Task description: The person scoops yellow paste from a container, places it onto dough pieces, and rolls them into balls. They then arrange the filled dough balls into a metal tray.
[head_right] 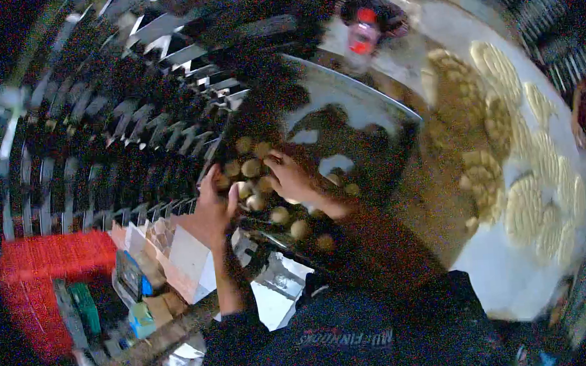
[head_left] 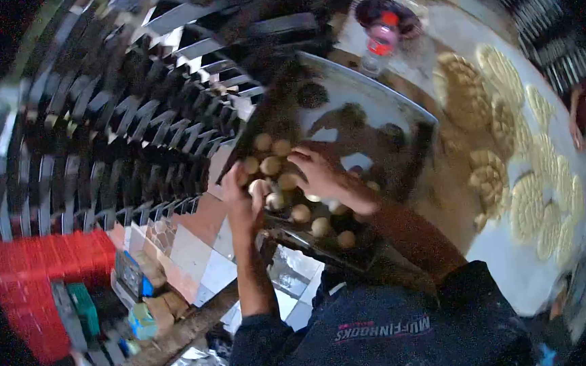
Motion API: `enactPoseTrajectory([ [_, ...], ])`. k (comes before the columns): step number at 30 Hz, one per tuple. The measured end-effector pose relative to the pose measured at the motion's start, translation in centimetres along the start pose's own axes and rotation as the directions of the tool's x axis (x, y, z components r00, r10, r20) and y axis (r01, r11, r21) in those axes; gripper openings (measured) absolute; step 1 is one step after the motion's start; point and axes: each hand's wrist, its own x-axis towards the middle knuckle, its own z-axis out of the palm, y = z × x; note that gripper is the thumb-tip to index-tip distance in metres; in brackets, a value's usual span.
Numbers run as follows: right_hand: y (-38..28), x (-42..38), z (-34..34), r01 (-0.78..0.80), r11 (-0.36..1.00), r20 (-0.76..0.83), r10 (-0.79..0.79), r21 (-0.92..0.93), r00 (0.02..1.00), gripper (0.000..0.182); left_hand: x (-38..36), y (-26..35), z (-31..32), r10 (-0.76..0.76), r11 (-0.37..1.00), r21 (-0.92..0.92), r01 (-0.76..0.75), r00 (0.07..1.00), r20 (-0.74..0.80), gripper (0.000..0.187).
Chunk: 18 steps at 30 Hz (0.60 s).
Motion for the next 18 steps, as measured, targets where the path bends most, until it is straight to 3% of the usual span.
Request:
enactPoseTrajectory([
  [1,0.5,-2.5,-1.8,0.027,0.998,-0.105,-0.02,0.063,0.994,0.033,-1.5,0.3,-0.5,-0.017,1.0,-0.024,0.018,1.0,0.02,0.043],
  [2,1.9,-5.4,-4.8,0.08,0.997,-0.155,-0.082,-0.017,0.984,0.032,-3.3,1.0,-0.7,-0.043,0.997,-0.066,0.045,0.998,0.034,0.037],
  [4,4.5,-13.5,-10.3,-0.181,0.943,-0.409,0.054,-0.278,0.911,0.025,-6.8,1.8,-1.0,-0.069,0.98,-0.181,0.08,0.995,0.07,0.029],
  [6,7.7,-22.5,-17.4,-0.554,0.752,-0.541,0.316,-0.357,0.779,0.023,-8.3,3.9,-0.2,-0.037,0.961,-0.268,0.063,0.994,0.099,0.025],
  [7,7.6,-25.6,-20.4,-0.686,0.559,-0.544,0.431,-0.466,0.721,0.02,-8.4,5.7,0.3,-0.001,0.959,-0.281,0.031,0.994,0.106,0.024],
  [8,7.3,-28.5,-23.0,-0.762,0.342,-0.555,0.532,-0.549,0.639,0.018,-8.5,6.8,1.6,0.103,0.959,-0.271,-0.082,0.993,0.062,0.022],
  [9,8.9,-32.5,-23.0,-0.792,0.307,-0.589,0.539,-0.528,0.602,0.018,-8.9,6.9,3.3,0.094,0.943,-0.327,-0.053,0.99,0.11,0.029],
  [10,12.0,-36.8,-21.3,-0.827,0.451,-0.654,0.521,-0.335,0.549,0.019,-8.5,10.7,4.7,0.154,0.913,-0.395,-0.1,0.982,0.107,0.024],
  [11,11.5,-38.2,-21.9,-0.744,0.556,-0.593,0.475,-0.37,0.65,0.019,-7.8,15.3,6.4,0.206,0.879,-0.456,-0.141,0.974,0.097,0.019],
  [12,10.8,-39.6,-22.5,-0.647,0.654,-0.523,0.421,-0.391,0.741,0.021,-7.5,19.1,8.1,0.359,0.845,-0.455,-0.281,0.929,0.094,0.02],
  [13,9.7,-40.2,-22.0,-0.654,0.655,-0.541,0.416,-0.379,0.731,0.021,-7.4,21.9,10.5,0.439,0.738,-0.631,-0.239,0.88,0.18,0.024],
  [14,8.7,-40.9,-21.4,-0.708,0.692,-0.557,0.646,0.139,0.522,0.023,-7.6,25.2,12.8,0.478,0.818,-0.49,-0.301,0.83,0.288,0.025],
  [15,7.9,-42.7,-19.8,-0.59,0.679,-0.446,0.733,0.438,0.513,0.025,-8.7,26.0,17.6,0.403,0.82,-0.567,-0.08,0.785,0.471,0.026],
  [16,7.0,-44.5,-18.3,-0.447,0.558,-0.327,0.806,0.699,0.493,0.028,-9.7,27.0,22.4,0.311,0.809,-0.567,0.154,0.707,0.635,0.03],
  [18,7.5,-48.5,-15.8,-0.289,0.562,-0.287,0.72,0.775,0.631,0.032,-10.2,29.1,32.0,0.272,0.542,-0.631,0.555,0.595,0.756,0.036],
])
